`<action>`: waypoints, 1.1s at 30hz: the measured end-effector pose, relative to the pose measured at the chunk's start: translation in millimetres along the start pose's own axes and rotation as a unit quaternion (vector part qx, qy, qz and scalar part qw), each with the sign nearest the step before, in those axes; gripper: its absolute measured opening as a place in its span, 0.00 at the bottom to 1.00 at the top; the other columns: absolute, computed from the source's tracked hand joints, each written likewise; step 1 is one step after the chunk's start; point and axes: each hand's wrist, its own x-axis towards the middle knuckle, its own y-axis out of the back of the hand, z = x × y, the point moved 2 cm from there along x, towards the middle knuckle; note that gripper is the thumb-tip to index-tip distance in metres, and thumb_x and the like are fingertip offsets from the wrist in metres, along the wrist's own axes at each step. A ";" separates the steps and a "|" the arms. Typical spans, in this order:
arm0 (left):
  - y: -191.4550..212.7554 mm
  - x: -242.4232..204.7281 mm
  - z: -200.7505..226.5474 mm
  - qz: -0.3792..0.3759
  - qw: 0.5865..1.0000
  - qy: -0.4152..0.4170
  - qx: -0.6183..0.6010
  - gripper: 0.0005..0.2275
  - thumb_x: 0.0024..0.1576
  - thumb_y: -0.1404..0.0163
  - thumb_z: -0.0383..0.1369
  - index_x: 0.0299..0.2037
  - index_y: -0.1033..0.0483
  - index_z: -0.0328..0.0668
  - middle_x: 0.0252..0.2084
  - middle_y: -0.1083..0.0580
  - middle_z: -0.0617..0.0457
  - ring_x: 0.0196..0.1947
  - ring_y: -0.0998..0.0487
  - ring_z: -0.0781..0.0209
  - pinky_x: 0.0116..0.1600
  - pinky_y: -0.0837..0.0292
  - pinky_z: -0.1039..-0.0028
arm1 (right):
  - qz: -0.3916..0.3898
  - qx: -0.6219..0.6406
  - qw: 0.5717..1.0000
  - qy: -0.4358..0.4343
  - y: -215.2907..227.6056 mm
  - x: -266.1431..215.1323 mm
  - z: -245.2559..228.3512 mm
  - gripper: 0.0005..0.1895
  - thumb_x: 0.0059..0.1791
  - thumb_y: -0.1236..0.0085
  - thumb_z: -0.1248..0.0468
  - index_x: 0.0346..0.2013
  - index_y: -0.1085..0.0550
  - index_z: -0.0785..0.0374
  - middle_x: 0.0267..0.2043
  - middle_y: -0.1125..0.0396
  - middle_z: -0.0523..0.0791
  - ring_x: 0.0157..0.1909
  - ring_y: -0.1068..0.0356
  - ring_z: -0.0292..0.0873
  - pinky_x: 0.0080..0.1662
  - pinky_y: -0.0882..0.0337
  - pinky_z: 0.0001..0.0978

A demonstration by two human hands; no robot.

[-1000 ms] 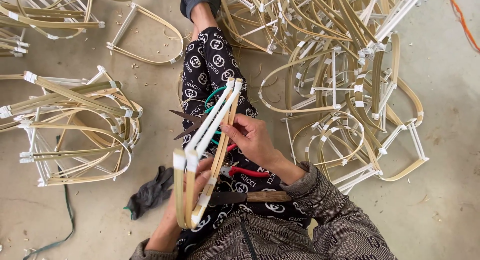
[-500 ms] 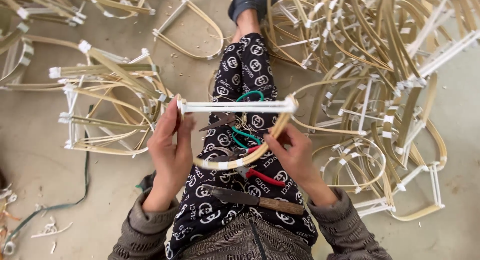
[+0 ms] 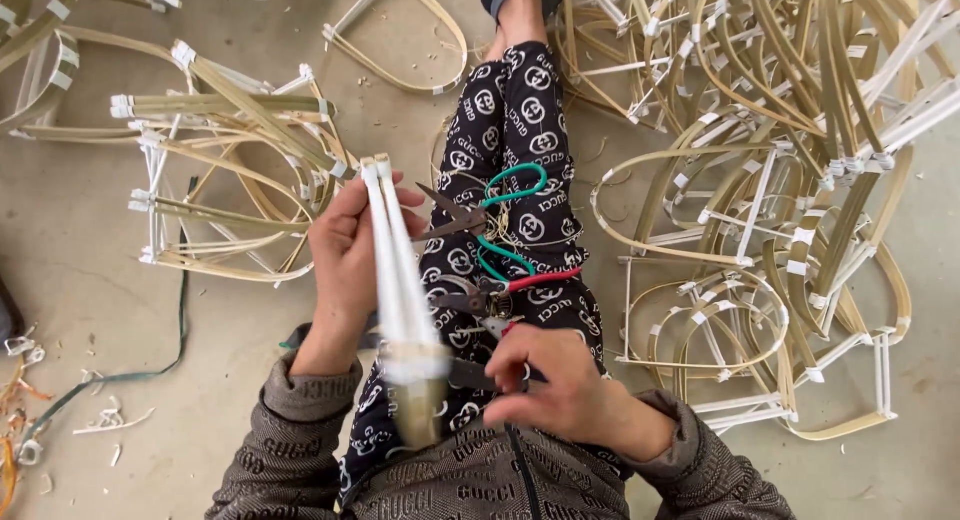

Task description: Assembling and trimming curved wooden or bamboo frame components using snips.

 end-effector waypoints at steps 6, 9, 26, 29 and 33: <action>12.6 1.2 5.9 -0.011 0.993 0.079 -0.082 0.14 0.68 0.55 0.30 0.59 0.29 0.27 0.43 0.22 0.43 0.36 0.19 0.59 0.45 0.20 0.71 | 0.032 -0.072 0.988 -0.132 17.1 0.8 23.4 0.12 0.51 0.36 0.60 0.43 0.25 0.63 0.32 0.29 0.42 0.32 0.27 0.37 0.36 0.28 0.26; 19.7 -3.4 -1.6 -0.018 0.985 0.127 -0.118 0.14 0.68 0.55 0.31 0.60 0.30 0.29 0.43 0.21 0.43 0.36 0.19 0.60 0.45 0.20 0.73 | 0.032 -0.108 0.963 -0.243 25.1 3.1 38.9 0.15 0.49 0.37 0.59 0.46 0.25 0.65 0.34 0.27 0.44 0.33 0.26 0.40 0.38 0.26 0.29; 8.2 -73.5 -42.1 -0.099 0.956 0.260 -0.091 0.14 0.66 0.52 0.30 0.59 0.23 0.32 0.38 0.20 0.53 0.28 0.27 0.74 0.31 0.31 0.84 | -0.079 -0.358 0.910 -0.192 7.8 -15.6 107.1 0.41 0.34 0.36 0.69 0.61 0.38 0.65 0.55 0.38 0.53 0.61 0.40 0.57 0.61 0.43 0.55; 9.2 -81.0 -52.2 -0.123 0.962 0.232 -0.072 0.13 0.66 0.53 0.28 0.59 0.24 0.33 0.38 0.22 0.56 0.32 0.25 0.75 0.36 0.29 0.85 | 0.009 -0.269 0.935 -0.233 25.9 -27.8 100.1 0.27 0.51 0.38 0.65 0.62 0.38 0.63 0.52 0.35 0.51 0.52 0.32 0.54 0.54 0.31 0.48; 2.8 -85.2 -56.7 -0.138 0.957 0.236 -0.092 0.13 0.66 0.53 0.27 0.59 0.24 0.33 0.37 0.23 0.59 0.32 0.28 0.76 0.36 0.33 0.85 | 0.113 -0.167 0.933 -0.299 43.3 -17.8 46.1 0.25 0.51 0.42 0.65 0.60 0.38 0.65 0.45 0.31 0.49 0.40 0.28 0.51 0.42 0.27 0.43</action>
